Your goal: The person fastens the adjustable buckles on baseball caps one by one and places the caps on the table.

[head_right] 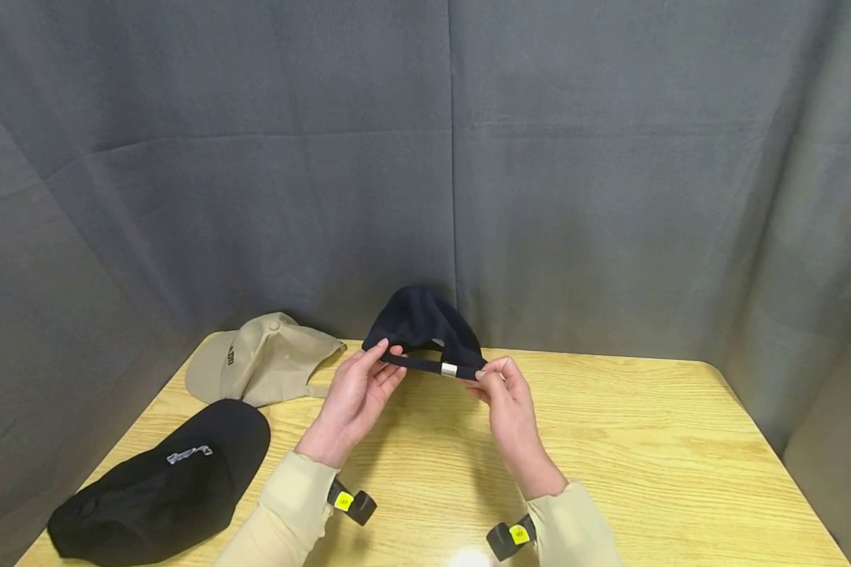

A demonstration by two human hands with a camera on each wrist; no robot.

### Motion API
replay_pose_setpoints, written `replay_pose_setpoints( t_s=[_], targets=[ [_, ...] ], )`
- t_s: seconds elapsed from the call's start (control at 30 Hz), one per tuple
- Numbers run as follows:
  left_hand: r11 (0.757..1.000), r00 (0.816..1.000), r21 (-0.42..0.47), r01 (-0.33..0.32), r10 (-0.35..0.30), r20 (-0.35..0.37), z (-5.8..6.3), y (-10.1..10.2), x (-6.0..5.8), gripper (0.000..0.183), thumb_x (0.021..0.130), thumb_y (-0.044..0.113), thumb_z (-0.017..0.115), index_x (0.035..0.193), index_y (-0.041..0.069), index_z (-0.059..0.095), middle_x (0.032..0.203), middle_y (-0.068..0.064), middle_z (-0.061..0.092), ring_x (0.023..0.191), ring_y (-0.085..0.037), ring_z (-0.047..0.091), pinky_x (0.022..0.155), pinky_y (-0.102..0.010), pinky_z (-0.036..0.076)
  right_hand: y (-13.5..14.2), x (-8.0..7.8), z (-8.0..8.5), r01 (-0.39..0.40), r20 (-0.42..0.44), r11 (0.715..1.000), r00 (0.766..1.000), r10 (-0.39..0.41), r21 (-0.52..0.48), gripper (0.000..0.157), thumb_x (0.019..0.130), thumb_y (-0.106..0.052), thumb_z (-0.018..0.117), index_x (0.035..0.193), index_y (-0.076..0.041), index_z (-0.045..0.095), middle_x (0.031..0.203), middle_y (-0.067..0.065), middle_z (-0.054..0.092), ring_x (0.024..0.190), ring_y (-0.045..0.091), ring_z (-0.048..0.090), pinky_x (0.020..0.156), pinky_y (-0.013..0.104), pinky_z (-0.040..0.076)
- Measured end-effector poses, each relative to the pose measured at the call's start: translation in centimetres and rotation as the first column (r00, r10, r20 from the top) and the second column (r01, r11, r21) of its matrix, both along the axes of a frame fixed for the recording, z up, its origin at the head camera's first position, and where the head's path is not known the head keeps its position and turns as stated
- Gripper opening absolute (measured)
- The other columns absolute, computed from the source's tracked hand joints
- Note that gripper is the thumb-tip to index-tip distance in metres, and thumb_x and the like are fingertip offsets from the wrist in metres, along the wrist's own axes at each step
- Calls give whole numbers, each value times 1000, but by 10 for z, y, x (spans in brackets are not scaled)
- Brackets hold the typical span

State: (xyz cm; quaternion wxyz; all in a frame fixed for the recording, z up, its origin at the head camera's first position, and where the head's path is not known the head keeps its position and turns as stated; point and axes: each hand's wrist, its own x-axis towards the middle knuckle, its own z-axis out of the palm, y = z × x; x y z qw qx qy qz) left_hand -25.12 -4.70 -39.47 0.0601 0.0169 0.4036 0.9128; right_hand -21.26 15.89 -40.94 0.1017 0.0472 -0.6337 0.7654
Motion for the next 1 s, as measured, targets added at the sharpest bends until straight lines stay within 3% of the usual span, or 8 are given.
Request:
replay_pose_setpoints(
  t_s=[0.27,0.4,0.57,0.7,1.0],
  targets=[
    [1000,1000,16,-10,10,30,3,0,1,13,107,11,53,115,3,46,100,-9,62,85,-16,62,84,-28,55,-3,-2,-1,8,28,1000,1000,-8,-3,11,105,-4,45,97,2,49,105,10,61,101,16,70,95,34,52],
    [1000,999,23,-12,11,34,4,0,1,13,107,11,53,115,3,47,100,-9,61,85,-16,61,84,-28,54,-4,-2,-3,13,56,999,998,-16,48,20,106,-14,52,98,5,55,106,9,65,106,14,66,105,39,44],
    [1000,1000,26,-5,4,31,4,2,2,14,107,11,53,116,3,46,100,-9,61,86,-16,60,84,-27,54,-5,-2,-8,-55,93,991,995,44,122,41,107,-31,56,107,9,66,110,15,74,120,19,61,115,43,32],
    [1000,999,29,-9,8,31,6,3,3,14,107,11,53,116,3,47,98,-8,62,85,-17,60,84,-27,54,-8,-2,-12,-112,151,977,985,85,179,47,106,-39,55,120,2,71,120,14,71,132,23,53,116,48,28],
    [999,1000,43,0,-1,13,7,6,4,13,107,11,53,115,4,46,98,-8,61,87,-17,59,85,-28,53,-14,-5,-22,-234,155,943,967,201,235,56,108,-42,47,135,4,62,131,16,65,136,26,49,112,53,34]
  ],
)
